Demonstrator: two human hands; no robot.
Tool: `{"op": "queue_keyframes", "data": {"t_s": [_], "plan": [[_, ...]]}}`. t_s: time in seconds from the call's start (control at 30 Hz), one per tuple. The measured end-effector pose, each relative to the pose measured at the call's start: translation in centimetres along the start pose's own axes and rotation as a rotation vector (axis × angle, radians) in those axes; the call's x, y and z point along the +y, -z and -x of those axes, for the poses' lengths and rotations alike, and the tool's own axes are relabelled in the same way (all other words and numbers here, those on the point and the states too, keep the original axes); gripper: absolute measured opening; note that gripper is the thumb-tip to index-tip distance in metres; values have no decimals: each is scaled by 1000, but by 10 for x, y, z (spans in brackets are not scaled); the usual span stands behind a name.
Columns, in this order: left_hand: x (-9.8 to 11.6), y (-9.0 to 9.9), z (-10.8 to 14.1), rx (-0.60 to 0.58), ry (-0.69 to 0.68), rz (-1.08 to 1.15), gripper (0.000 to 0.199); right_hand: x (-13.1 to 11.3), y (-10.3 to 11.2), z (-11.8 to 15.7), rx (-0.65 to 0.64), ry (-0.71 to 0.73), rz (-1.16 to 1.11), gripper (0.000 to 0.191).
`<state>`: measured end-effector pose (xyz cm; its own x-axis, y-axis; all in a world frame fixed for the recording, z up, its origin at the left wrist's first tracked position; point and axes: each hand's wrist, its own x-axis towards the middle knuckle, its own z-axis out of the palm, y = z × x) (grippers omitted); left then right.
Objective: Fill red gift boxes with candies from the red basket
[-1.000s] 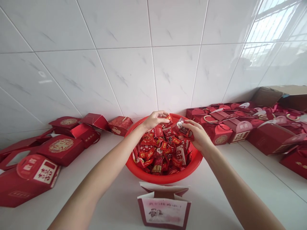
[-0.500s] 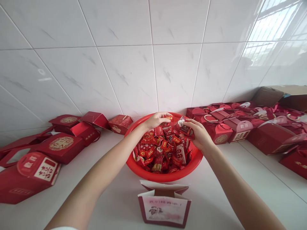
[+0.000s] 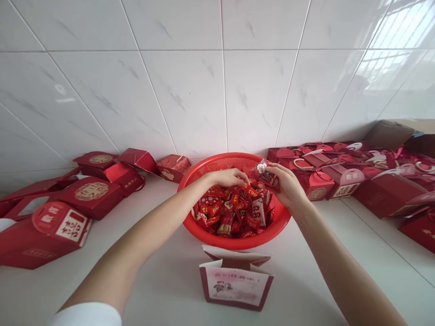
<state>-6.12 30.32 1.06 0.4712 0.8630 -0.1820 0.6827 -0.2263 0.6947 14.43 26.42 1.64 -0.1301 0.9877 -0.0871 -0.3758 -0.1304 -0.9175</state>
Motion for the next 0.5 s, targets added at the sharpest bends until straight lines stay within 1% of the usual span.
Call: {"op": "queue_keyframes", "data": {"t_s": [0.07,0.17,0.23,0.3,0.37,0.43,0.5], "plan": [[-2,-1,-3,15,6,-12,18,0,0,0,10,-8,-2,13],[-2,-4,-5,76,0,-18,20,0,0,0,-2,-4,-13,13],[0,-6,-4,99,-15,-24,26,0,0,1,-17,-4,-14,13],[4,-10,-2,88,-39,-42,32,1,0,1,-21,-6,-10,13],[6,-13,-1,73,-65,-67,35,1,0,1,-19,-6,-9,15],[6,-15,0,70,-76,-68,35,1,0,0,-18,-6,-15,17],[6,-15,-1,69,-80,-27,31,1,0,0,-9,-9,-26,18]]}}
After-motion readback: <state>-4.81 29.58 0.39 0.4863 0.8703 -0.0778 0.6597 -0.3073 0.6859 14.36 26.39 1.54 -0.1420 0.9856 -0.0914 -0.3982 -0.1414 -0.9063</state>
